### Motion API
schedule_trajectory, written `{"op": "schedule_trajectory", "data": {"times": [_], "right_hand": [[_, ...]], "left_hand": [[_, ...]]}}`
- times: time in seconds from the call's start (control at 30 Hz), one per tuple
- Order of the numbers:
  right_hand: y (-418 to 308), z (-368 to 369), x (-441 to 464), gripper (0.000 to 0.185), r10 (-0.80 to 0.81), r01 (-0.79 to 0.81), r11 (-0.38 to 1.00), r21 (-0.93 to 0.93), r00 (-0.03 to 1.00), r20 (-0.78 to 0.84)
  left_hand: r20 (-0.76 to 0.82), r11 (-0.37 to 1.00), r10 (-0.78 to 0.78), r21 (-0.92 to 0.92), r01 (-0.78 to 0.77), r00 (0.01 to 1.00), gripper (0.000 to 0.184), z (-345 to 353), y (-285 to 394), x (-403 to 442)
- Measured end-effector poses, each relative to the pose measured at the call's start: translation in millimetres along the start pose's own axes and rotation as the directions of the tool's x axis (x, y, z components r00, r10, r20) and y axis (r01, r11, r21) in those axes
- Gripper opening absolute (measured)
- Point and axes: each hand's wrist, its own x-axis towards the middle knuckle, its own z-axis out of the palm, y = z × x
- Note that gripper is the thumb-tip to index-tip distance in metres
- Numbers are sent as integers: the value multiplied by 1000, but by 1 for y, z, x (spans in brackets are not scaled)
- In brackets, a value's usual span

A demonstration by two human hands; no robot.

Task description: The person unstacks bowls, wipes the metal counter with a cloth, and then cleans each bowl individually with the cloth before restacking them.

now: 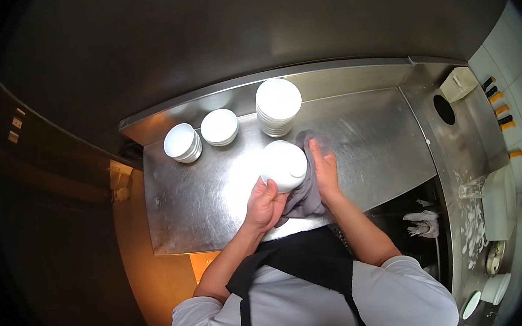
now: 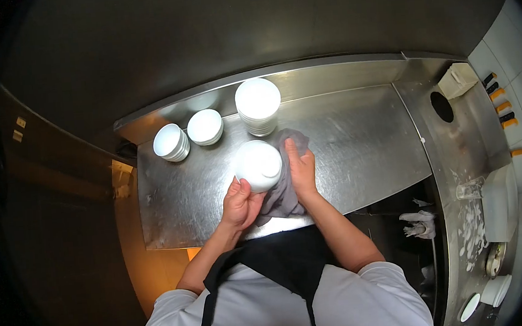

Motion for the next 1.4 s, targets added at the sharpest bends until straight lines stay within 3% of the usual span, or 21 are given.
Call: {"op": "schedule_trajectory", "data": {"times": [0.03,0.13,0.23,0.37,0.47,0.53,0.57,0.6,0.67,0.7,0.77,0.83,0.9,0.93,1.03,1.07,1.17,1.23,1.3,1.37,1.4], "right_hand": [[4,4,1,40,-134,136,991,20,989,-69],[7,1,-13,34,-241,241,970,19,970,35],[20,6,-32,31,-508,557,794,-244,828,240],[17,6,-28,28,-417,505,806,-309,855,308],[24,1,-28,32,-223,307,914,-264,926,303],[31,10,-34,35,-215,198,975,98,955,204],[39,14,-42,37,-187,137,951,279,969,160],[48,18,-50,51,-98,59,973,221,980,171],[56,15,-45,53,45,-90,940,328,989,141],[52,15,-38,54,112,-155,910,385,985,131],[32,0,-18,60,271,-374,811,449,921,279],[24,-10,1,55,241,-405,754,517,903,356],[1,-25,7,47,211,-342,844,414,920,330],[-11,-28,6,43,194,-308,881,358,927,320],[-23,-15,6,32,-177,178,984,17,960,215],[-24,-9,-1,28,-243,266,960,-83,946,213],[-12,5,-25,30,-177,181,983,18,926,335],[-3,6,-37,29,-135,146,989,13,874,467],[-13,8,-45,34,-100,74,993,88,933,345],[-25,8,-38,38,-207,147,943,300,962,180],[-28,7,-33,40,-246,195,898,395,965,84]], "left_hand": [[-21,999,45,-2,-45,999,53,0,-2,4],[-104,988,129,96,-120,986,49,-3,-5,7],[-60,969,169,191,-154,984,41,3,-8,8],[-58,923,113,375,-84,992,33,-22,-12,9],[-87,914,146,393,-101,985,31,-18,-12,15],[-128,948,190,280,-148,973,30,-11,-14,17],[-121,930,193,339,-143,974,31,-13,-20,16],[-112,908,196,395,-137,974,31,-16,-28,16],[-76,828,220,542,-145,973,34,-22,-37,9],[-19,830,217,530,-174,976,35,-18,-35,8],[86,839,198,500,-215,976,37,-9,-32,-1],[140,906,116,391,-163,983,45,-14,-35,-2],[132,949,72,295,-108,989,49,-10,-24,3],[109,991,52,120,-65,993,57,-4,-13,11],[-183,979,118,188,-83,976,61,6,1,16],[-102,979,104,185,-84,989,61,13,3,13],[-91,949,228,243,-201,969,60,13,0,20],[-140,995,56,92,-43,989,55,-9,11,25],[-261,994,25,111,4,965,55,-17,16,27],[-170,972,-175,-189,142,970,58,-22,36,18],[-96,961,-220,-194,199,971,61,-30,39,18]]}}
